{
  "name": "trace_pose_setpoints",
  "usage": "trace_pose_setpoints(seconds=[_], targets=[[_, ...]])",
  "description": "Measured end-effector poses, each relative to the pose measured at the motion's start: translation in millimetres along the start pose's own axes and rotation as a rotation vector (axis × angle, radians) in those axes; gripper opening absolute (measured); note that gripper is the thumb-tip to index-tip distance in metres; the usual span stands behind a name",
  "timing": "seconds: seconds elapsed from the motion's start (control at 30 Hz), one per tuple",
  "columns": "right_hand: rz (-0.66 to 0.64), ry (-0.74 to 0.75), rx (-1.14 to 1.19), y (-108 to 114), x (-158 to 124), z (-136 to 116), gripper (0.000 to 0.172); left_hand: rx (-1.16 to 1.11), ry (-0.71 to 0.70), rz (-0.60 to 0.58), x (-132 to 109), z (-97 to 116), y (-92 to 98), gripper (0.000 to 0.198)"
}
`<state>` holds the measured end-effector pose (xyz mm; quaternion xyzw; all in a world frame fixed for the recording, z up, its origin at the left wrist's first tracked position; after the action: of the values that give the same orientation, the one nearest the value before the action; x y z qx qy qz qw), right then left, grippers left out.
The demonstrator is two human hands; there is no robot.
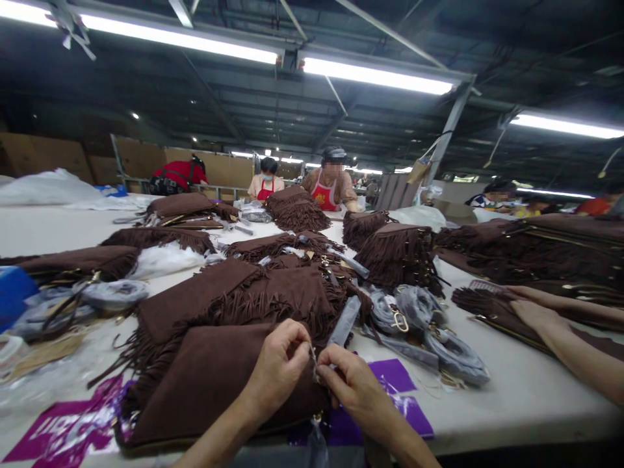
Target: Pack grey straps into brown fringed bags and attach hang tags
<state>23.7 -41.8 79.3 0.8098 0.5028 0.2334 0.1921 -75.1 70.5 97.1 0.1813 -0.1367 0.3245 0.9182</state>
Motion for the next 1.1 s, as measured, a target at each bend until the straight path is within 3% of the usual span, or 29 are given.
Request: trace_pose_setpoints(seconds=[0.1, 0.17, 0.47, 0.73, 0.8, 0.87, 0.97, 1.1], targets=[[0.02, -0.029, 0.07, -2, -3, 4, 0.019, -0.147, 0.231, -0.083, -11, -16, -8.3, 0.016], [0.02, -0.048, 0.101, -3, -4, 7, 0.019, -0.199, 0.287, -0.14, -17, -21, -14.9, 0.021], [0.029, -0.027, 0.003, -1, -4, 7, 0.02, 0.083, 0.211, -0.029, -20, -18, -20.3, 0.019], [0.057, -0.009, -0.005, -1, -5, 7, 0.023, 0.249, 0.132, -0.222, -19, -7, -18.5, 0.018], [0.045, -0.041, 0.083, -1, -3, 9, 0.023, 0.12, 0.198, -0.312, -19, -7, -18.8, 0.018], [-0.022, -0.12, 0.266, -2, -2, 12, 0.018, -0.149, 0.321, -0.384, -20, -8, -21.2, 0.018], [-0.168, -0.186, 0.616, -1, -7, 15, 0.022, -0.553, 0.452, -0.342, -19, -11, -23.3, 0.018], [-0.262, -0.196, 1.066, 5, -22, 18, 0.029, -0.855, 0.52, -0.304, -17, -17, -23.9, 0.019]])
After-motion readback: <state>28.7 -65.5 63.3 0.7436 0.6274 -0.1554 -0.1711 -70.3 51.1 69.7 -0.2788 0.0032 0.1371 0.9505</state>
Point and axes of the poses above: each hand's wrist, its own x-axis towards the middle knuckle, its own y-axis out of the back of the hand, z = x × y, the point moved 4 cm from there along x, towards the middle knuckle, and after that the axes turned 1 degree about y, right-handed, at the moved point
